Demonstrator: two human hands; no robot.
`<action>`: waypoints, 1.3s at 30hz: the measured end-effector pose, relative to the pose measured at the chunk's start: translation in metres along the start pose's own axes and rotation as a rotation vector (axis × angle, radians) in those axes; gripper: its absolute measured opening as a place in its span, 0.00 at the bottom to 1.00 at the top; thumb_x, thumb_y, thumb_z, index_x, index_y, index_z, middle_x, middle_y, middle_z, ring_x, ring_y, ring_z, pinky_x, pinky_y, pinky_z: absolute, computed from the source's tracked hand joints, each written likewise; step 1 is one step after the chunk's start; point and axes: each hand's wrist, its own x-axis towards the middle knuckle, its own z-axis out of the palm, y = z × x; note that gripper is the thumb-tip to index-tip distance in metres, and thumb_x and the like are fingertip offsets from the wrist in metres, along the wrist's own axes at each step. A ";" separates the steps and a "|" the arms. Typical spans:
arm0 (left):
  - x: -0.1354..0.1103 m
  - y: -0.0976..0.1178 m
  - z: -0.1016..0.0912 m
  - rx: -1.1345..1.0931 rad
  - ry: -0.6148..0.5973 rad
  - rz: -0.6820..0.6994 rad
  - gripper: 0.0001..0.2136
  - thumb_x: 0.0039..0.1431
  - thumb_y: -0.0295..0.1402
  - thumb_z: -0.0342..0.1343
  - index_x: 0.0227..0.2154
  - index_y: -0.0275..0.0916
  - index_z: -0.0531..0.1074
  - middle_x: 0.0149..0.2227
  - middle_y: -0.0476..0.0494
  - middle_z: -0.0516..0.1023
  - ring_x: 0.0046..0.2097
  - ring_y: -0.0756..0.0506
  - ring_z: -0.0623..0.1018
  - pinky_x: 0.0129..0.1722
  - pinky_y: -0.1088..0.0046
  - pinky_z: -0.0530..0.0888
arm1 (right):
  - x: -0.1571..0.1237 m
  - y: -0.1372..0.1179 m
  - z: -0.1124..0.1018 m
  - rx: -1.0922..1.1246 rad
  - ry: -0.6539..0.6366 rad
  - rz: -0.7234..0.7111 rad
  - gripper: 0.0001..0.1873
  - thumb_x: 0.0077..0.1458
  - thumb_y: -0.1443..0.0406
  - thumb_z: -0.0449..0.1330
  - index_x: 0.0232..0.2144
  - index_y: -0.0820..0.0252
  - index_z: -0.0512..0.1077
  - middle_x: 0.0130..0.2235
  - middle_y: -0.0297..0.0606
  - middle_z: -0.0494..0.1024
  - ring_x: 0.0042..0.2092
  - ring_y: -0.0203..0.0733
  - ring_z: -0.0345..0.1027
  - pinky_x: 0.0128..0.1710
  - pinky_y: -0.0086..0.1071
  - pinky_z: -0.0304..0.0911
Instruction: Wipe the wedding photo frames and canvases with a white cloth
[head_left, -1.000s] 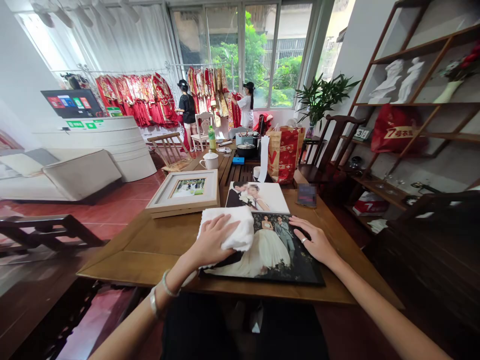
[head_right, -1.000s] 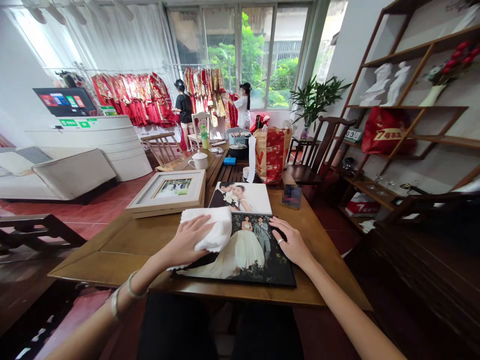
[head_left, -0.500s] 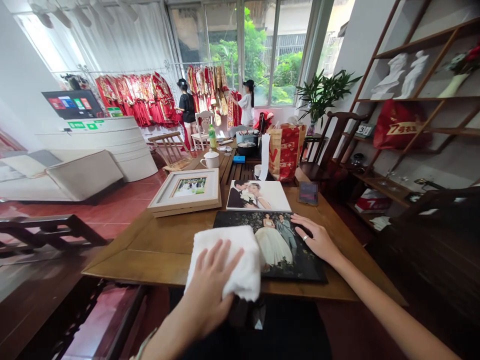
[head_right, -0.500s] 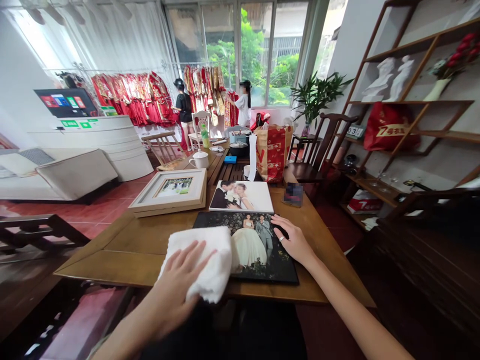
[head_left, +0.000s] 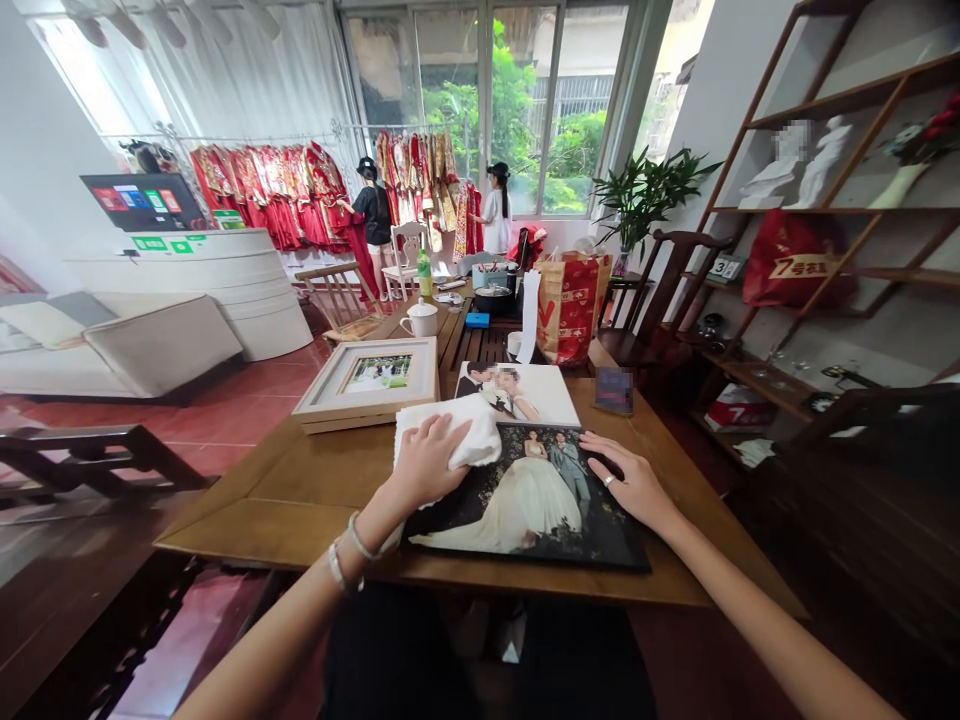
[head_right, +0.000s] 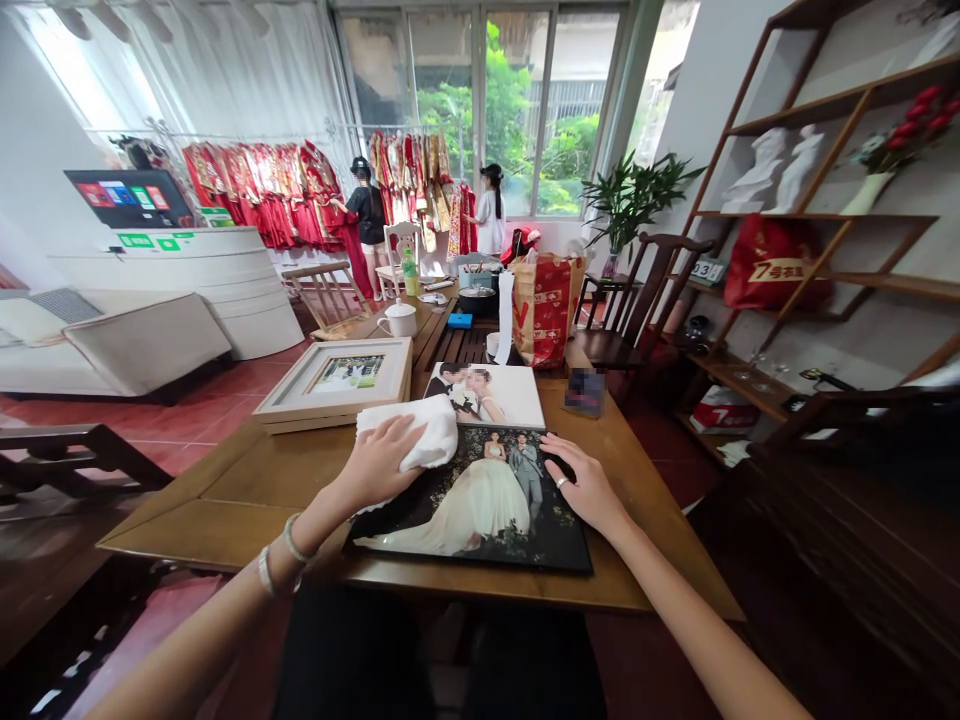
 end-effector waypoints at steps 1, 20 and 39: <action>0.002 -0.001 0.002 0.006 0.010 -0.007 0.25 0.56 0.37 0.48 0.58 0.46 0.56 0.60 0.37 0.58 0.60 0.35 0.57 0.51 0.51 0.60 | 0.000 0.000 0.000 0.002 0.004 0.000 0.15 0.56 0.63 0.53 0.44 0.54 0.72 0.50 0.40 0.74 0.55 0.47 0.65 0.56 0.48 0.59; -0.057 0.020 -0.011 -0.068 -0.126 0.135 0.33 0.49 0.30 0.49 0.61 0.45 0.51 0.63 0.37 0.50 0.63 0.34 0.48 0.56 0.48 0.52 | 0.001 -0.002 0.000 -0.020 0.000 -0.006 0.15 0.56 0.63 0.52 0.44 0.55 0.72 0.50 0.41 0.74 0.54 0.48 0.65 0.55 0.48 0.59; -0.112 0.063 -0.013 -0.111 -0.241 0.251 0.46 0.40 0.32 0.56 0.63 0.48 0.38 0.66 0.37 0.34 0.63 0.27 0.36 0.55 0.40 0.44 | 0.001 -0.003 0.000 -0.034 -0.003 0.009 0.15 0.56 0.63 0.52 0.44 0.55 0.73 0.50 0.41 0.74 0.54 0.48 0.65 0.56 0.48 0.59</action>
